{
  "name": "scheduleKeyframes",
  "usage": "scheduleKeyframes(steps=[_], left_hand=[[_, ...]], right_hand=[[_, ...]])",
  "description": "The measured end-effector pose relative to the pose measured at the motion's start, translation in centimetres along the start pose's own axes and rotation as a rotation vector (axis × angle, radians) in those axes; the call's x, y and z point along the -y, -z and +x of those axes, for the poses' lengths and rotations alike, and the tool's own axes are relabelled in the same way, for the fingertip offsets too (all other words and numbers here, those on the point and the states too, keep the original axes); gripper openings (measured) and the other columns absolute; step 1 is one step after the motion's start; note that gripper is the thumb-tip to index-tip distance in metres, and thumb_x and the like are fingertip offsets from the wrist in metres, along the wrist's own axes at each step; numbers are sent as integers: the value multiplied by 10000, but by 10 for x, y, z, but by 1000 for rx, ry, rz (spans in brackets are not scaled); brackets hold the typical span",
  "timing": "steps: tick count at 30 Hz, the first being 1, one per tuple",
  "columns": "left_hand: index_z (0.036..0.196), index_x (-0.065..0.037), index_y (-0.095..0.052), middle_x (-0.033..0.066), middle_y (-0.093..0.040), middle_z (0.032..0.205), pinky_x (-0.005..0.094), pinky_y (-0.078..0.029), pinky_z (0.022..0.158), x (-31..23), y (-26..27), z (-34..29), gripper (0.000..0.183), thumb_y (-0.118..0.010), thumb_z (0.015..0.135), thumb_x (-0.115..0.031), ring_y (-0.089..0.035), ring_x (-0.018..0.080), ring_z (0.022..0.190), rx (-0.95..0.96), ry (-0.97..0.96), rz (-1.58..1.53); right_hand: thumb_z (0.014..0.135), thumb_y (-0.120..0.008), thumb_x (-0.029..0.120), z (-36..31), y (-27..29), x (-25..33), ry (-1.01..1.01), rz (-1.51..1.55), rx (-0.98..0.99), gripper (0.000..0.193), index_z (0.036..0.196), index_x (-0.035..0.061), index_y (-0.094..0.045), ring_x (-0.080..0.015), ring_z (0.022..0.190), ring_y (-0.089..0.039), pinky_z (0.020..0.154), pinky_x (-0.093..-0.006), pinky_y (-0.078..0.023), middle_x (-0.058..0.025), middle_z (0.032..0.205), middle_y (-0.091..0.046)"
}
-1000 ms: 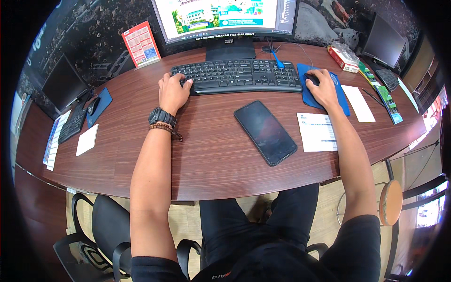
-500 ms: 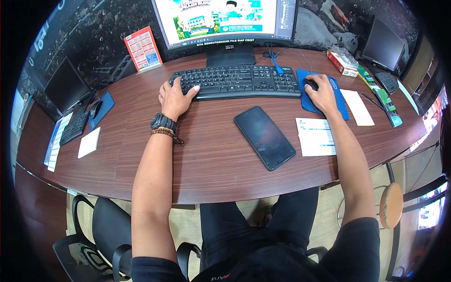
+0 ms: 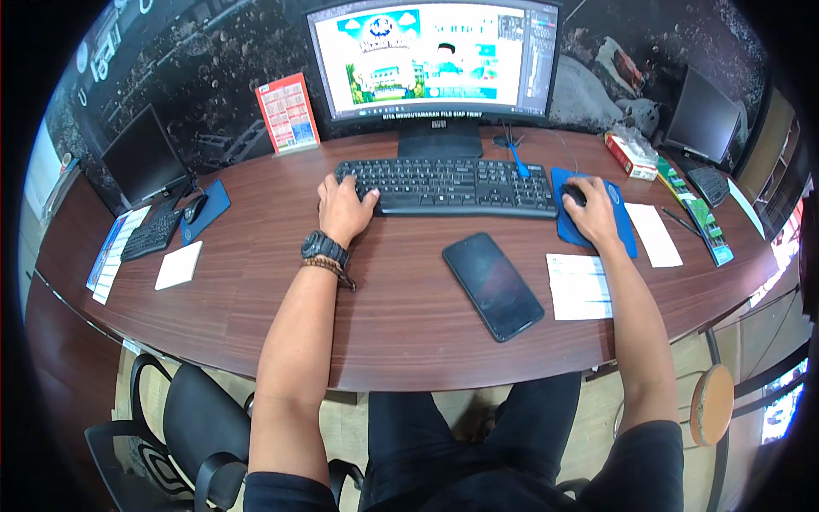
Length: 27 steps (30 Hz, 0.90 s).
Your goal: Designing a poster/graphic using design software on a computer.
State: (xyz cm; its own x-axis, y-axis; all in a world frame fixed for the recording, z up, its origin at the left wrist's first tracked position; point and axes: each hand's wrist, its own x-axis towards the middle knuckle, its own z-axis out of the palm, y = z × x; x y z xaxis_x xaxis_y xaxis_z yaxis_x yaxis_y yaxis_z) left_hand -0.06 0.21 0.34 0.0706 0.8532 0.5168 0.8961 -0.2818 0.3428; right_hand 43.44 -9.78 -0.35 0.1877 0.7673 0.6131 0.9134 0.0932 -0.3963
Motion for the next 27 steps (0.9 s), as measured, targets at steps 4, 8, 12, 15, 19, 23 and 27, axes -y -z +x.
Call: scheduleKeyframes(steps=[4,8,12,15,19,23,27], left_hand=[[1209,60,-605,298,-512,1242,500,-439,1007,4,1,-1,610,-747,842,-405,-481,466,1172,-6,27,2],[1110,124,-593,290,-491,1251,509,-480,974,-3,7,2,613,-774,826,-387,-491,452,1185,56,108,13],[1057,156,-613,300,-498,1229,498,-486,968,-5,7,3,627,-779,821,-401,-503,453,1163,87,117,28],[1019,154,-646,300,-508,1216,490,-486,970,-2,6,3,613,-773,823,-413,-507,451,1149,98,118,44],[891,139,-679,323,-522,1155,514,-495,914,3,3,5,609,-764,815,-460,-524,479,1082,42,69,45],[904,141,-680,327,-525,1158,512,-486,930,4,1,5,607,-761,815,-454,-523,479,1084,35,62,45],[912,142,-680,329,-524,1163,511,-477,944,4,0,4,609,-757,818,-455,-520,482,1085,30,68,36]], right_hand=[[830,-671,233,-2,-3,4,-19,16,0,356,1150,79,-680,-380,1072,-616,934,-445,-499,-178,1151,-598],[837,-677,221,-3,-1,6,-43,32,5,340,1144,75,-686,-368,1083,-616,946,-433,-497,-163,1177,-601],[835,-677,212,-3,1,6,-40,29,-1,336,1138,69,-689,-359,1096,-614,949,-427,-496,-155,1185,-604],[835,-675,208,-3,1,9,-57,16,8,334,1136,65,-690,-354,1103,-613,950,-426,-494,-149,1183,-606],[833,-674,200,-3,1,11,-65,17,12,329,1131,63,-690,-350,1104,-613,951,-423,-494,-146,1189,-607],[831,-677,201,-3,0,10,-66,17,11,325,1126,65,-691,-351,1108,-611,952,-422,-494,-147,1195,-606],[829,-679,203,-3,-2,6,-53,19,5,326,1124,65,-691,-354,1107,-609,953,-422,-493,-149,1193,-606]])
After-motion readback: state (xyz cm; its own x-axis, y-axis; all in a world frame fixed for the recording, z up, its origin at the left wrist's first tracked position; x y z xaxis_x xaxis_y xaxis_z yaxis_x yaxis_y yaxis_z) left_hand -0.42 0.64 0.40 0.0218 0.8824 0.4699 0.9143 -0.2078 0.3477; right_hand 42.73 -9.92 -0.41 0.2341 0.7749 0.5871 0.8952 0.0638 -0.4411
